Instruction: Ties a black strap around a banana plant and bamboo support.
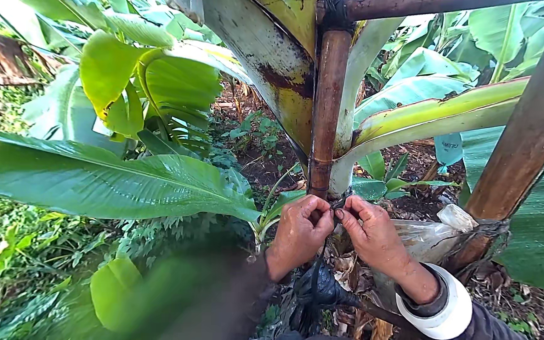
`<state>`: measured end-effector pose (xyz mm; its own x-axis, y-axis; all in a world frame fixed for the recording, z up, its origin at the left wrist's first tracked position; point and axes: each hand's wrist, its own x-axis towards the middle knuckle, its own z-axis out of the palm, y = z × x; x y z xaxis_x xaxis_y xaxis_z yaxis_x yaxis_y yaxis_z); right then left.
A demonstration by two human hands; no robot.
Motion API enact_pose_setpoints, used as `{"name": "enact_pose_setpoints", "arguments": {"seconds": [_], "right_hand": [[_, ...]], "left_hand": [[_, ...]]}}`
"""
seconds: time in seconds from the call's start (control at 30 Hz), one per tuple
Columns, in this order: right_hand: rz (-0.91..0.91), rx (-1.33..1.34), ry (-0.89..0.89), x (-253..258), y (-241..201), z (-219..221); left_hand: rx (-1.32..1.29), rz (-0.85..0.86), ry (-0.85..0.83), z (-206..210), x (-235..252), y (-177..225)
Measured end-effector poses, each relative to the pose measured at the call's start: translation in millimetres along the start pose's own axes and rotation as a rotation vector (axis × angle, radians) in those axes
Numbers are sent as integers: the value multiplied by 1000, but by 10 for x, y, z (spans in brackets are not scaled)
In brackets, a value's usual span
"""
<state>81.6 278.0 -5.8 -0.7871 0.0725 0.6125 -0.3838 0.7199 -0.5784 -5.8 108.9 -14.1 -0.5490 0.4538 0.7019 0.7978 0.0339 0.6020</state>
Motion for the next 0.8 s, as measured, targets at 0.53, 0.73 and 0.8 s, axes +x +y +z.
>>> {"name": "enact_pose_setpoints", "arguments": {"seconds": [0.53,0.73,0.8], "right_hand": [[-39,942,-192,321,-473,-387],[-234,1275,-138,730,-889,-1093],[-361,886,-136,867,-1013,-1111]], "left_hand": [[-883,-142,-348,-181,228,254],[-809,59,-104,-529,327,325],[-710,146,34,-674,593,351]]}}
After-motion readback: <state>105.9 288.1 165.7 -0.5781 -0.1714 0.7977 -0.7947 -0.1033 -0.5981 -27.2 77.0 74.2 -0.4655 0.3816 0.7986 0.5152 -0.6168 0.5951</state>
